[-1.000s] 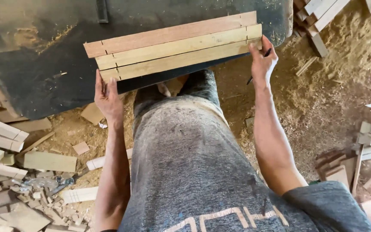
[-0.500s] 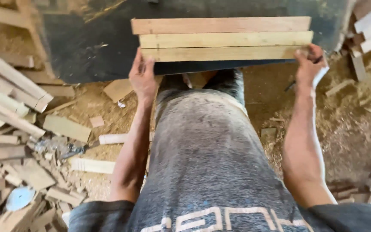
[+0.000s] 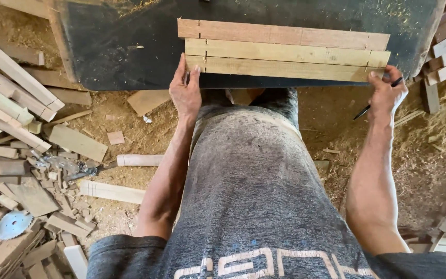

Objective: The person selects wooden slats, aligns them on a workbench, and uses a try square and pencil to mark lines across them for future processing.

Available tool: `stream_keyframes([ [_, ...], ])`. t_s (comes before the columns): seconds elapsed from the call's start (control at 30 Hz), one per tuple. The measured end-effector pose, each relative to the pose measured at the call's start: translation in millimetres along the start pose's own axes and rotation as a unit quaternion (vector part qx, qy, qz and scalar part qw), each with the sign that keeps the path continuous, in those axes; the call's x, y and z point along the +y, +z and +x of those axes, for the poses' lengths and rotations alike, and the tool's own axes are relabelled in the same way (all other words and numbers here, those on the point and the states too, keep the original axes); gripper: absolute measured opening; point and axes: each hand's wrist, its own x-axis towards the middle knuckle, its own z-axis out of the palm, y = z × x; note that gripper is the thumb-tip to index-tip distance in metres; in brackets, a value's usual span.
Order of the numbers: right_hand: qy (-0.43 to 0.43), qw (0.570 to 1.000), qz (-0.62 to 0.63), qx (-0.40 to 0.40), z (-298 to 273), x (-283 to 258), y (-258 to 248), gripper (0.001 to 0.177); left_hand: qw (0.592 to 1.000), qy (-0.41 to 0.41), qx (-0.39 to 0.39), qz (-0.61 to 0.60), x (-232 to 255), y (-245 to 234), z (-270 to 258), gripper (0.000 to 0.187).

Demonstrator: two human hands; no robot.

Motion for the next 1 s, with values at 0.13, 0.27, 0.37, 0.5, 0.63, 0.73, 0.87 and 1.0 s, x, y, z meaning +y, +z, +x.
stream_keyframes([
  [0.13, 0.046, 0.999, 0.003, -0.027, -1.7, -10.3, -3.0, 0.029, 1.000, -0.014, -0.018, 0.013, 6.4, -1.1, -0.6, 0.055],
  [0.27, -0.183, 0.981, 0.033, 0.061, 92.3, 162.0, -6.6, 0.042, 0.999, 0.028, -0.022, -0.037, -46.0, 0.8, 12.2, 0.044],
  [0.37, -0.079, 0.993, 0.041, 0.084, 37.9, 66.4, 7.9, 0.036, 0.999, 0.049, -0.009, 0.004, -21.5, -3.7, 7.6, 0.045],
  [0.5, -0.008, 0.998, 0.046, 0.048, 2.5, 2.9, 5.8, 0.032, 0.999, 0.031, -0.029, 0.030, 9.3, -4.6, 0.0, 0.048],
  [0.63, -0.002, 0.999, 0.041, -0.005, 1.5, -1.0, 4.4, 0.031, 0.997, 0.035, -0.026, 0.069, 6.2, -6.5, 0.8, 0.049],
  [0.73, -0.014, 0.999, 0.044, -0.007, -0.4, -2.3, 4.9, 0.028, 0.997, 0.037, -0.021, 0.057, 6.5, -7.0, 1.6, 0.048],
  [0.87, -0.015, 1.000, 0.023, 0.006, 0.2, -0.6, 4.3, 0.032, 0.996, 0.037, -0.031, 0.073, -3.4, -9.3, 5.8, 0.048],
  [1.0, -0.008, 1.000, -0.002, 0.009, 11.4, 8.9, -3.6, 0.030, 0.998, 0.035, -0.045, 0.035, 7.8, -11.8, 5.6, 0.044],
])
